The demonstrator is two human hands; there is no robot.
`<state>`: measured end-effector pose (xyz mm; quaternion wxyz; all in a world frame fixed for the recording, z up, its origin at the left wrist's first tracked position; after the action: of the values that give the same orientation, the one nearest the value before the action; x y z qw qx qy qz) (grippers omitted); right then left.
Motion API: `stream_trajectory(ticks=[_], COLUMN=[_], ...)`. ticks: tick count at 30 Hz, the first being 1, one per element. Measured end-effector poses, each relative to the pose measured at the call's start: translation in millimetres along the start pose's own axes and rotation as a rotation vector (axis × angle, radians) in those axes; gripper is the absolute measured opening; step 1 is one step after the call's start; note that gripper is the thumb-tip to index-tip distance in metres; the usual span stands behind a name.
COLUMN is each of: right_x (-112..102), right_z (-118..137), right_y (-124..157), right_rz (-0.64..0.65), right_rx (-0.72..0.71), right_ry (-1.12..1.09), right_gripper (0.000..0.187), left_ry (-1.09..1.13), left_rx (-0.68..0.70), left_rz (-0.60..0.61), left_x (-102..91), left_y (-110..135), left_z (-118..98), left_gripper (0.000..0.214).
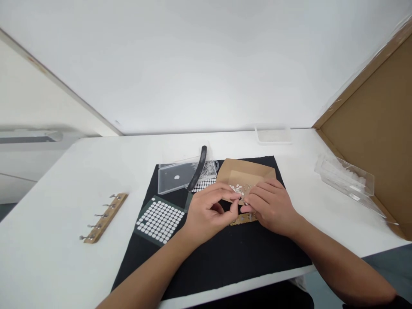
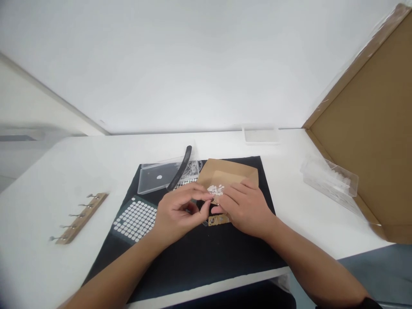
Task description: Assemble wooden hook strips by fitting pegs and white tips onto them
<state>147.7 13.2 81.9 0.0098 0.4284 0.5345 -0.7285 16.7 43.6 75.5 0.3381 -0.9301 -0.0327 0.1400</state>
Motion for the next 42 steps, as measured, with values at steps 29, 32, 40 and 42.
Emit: stream_trajectory(ticks=[29, 32, 40, 42], right_x=[7, 6, 10, 10], right_z=[2, 0, -6, -8], right_y=[5, 5, 7, 7], right_rz=[0.057, 0.045, 0.055, 0.059], right_rx=[-0.007, 0.023, 0.105, 0.130], right_ry=[0.031, -0.013, -0.177, -0.215], right_gripper=[0.023, 0.022, 0.025, 0.026], left_ry=[0.228, 0.325, 0.516, 0.522], left_rx=[-0.440, -0.556, -0.753, -0.765], left_rz=[0.135, 0.160, 0.216, 0.209], left_x=[14.1, 17.9, 28.4, 29.3], left_y=[19, 24, 34, 35], left_z=[31, 37, 48, 51], left_gripper=[0.004, 0.009, 0.028, 0.032])
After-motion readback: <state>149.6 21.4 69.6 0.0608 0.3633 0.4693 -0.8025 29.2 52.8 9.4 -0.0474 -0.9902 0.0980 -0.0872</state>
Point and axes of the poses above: each hand's wrist, its own y-axis away from the middle knuckle, its own x-axis out of the palm, z = x × y, the point moved 10 cm from there along -y, towards the middle knuckle, and after that the axes turned 12 degrees about -z, right-handed, at the moved point
